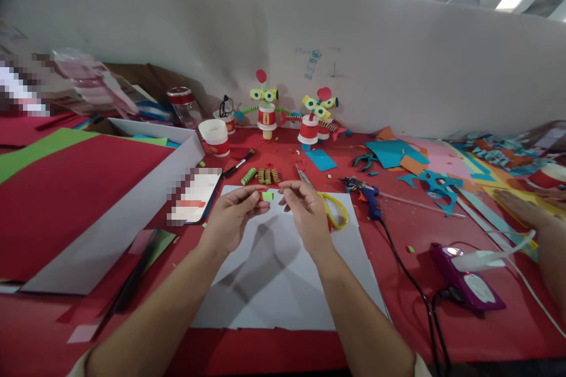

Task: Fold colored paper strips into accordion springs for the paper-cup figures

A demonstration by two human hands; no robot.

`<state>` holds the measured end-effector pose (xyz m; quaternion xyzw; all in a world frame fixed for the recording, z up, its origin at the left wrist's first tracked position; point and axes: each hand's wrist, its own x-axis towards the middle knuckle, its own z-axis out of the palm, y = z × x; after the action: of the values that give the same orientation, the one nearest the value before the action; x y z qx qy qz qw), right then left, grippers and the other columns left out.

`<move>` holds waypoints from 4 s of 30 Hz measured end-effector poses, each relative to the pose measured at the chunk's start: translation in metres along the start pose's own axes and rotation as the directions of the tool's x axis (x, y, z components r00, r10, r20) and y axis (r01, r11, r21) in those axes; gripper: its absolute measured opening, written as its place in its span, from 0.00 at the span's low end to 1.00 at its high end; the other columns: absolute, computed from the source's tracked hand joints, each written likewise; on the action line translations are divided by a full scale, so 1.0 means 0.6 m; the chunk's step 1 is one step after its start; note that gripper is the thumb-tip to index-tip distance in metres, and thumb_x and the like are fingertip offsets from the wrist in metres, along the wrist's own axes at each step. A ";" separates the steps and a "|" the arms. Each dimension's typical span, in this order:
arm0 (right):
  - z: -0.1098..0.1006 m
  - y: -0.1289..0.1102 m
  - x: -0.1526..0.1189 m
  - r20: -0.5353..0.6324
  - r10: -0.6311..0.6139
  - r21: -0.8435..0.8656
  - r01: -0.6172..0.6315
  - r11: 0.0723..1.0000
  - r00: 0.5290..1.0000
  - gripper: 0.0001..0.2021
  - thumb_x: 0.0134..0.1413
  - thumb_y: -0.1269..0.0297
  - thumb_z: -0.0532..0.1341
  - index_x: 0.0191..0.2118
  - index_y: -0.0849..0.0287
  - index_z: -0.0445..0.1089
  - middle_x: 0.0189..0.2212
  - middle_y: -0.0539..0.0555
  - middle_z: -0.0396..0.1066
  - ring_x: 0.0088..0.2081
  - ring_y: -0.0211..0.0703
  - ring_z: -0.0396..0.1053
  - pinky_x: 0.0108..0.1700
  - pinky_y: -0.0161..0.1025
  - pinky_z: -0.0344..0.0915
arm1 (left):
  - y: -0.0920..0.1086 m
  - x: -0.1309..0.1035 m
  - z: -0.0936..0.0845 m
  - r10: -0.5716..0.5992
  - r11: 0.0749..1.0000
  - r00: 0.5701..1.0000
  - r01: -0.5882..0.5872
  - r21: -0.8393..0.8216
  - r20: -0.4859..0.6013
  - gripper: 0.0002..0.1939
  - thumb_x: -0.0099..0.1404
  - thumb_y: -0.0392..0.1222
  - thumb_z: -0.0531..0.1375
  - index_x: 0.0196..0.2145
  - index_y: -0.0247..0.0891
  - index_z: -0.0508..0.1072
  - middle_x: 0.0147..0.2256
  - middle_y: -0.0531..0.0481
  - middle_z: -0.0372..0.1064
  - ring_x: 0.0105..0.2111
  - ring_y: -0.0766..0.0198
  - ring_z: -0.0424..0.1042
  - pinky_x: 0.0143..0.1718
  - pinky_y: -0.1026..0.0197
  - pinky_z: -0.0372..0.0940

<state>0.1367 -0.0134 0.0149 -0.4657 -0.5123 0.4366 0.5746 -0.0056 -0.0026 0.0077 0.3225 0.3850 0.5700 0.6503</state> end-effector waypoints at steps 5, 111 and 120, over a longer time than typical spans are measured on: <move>0.009 -0.001 -0.009 0.099 -0.019 -0.095 0.028 0.995 0.995 0.08 0.49 0.63 0.64 0.37 0.57 0.71 0.31 0.51 0.73 0.32 0.39 0.70 0.35 0.37 0.67 | 0.000 -0.004 0.004 0.086 0.987 0.996 -0.089 0.135 0.030 0.11 0.49 0.41 0.68 0.32 0.34 0.79 0.26 0.50 0.74 0.25 0.67 0.72 0.35 0.59 0.71; 0.033 0.007 -0.018 0.174 0.160 0.459 -0.223 0.860 0.972 0.08 0.46 0.59 0.67 0.34 0.52 0.73 0.31 0.49 0.73 0.34 0.40 0.70 0.42 0.41 0.68 | 0.002 -0.022 0.015 0.212 0.964 0.975 -0.220 0.150 0.071 0.19 0.48 0.35 0.68 0.40 0.43 0.78 0.29 0.54 0.67 0.30 0.66 0.66 0.36 0.62 0.63; 0.036 0.000 -0.023 0.179 0.232 0.415 -0.287 0.863 0.956 0.12 0.44 0.60 0.68 0.37 0.53 0.72 0.32 0.49 0.70 0.31 0.36 0.65 0.37 0.36 0.65 | -0.001 -0.014 0.013 0.051 0.996 0.994 -0.043 -0.083 0.101 0.11 0.50 0.35 0.67 0.35 0.39 0.79 0.28 0.54 0.70 0.30 0.70 0.65 0.36 0.66 0.60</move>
<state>0.1136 -0.0251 0.0134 -0.3622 -0.3681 0.6414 0.5674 0.0011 -0.0110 0.0125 0.3342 0.3198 0.5827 0.6682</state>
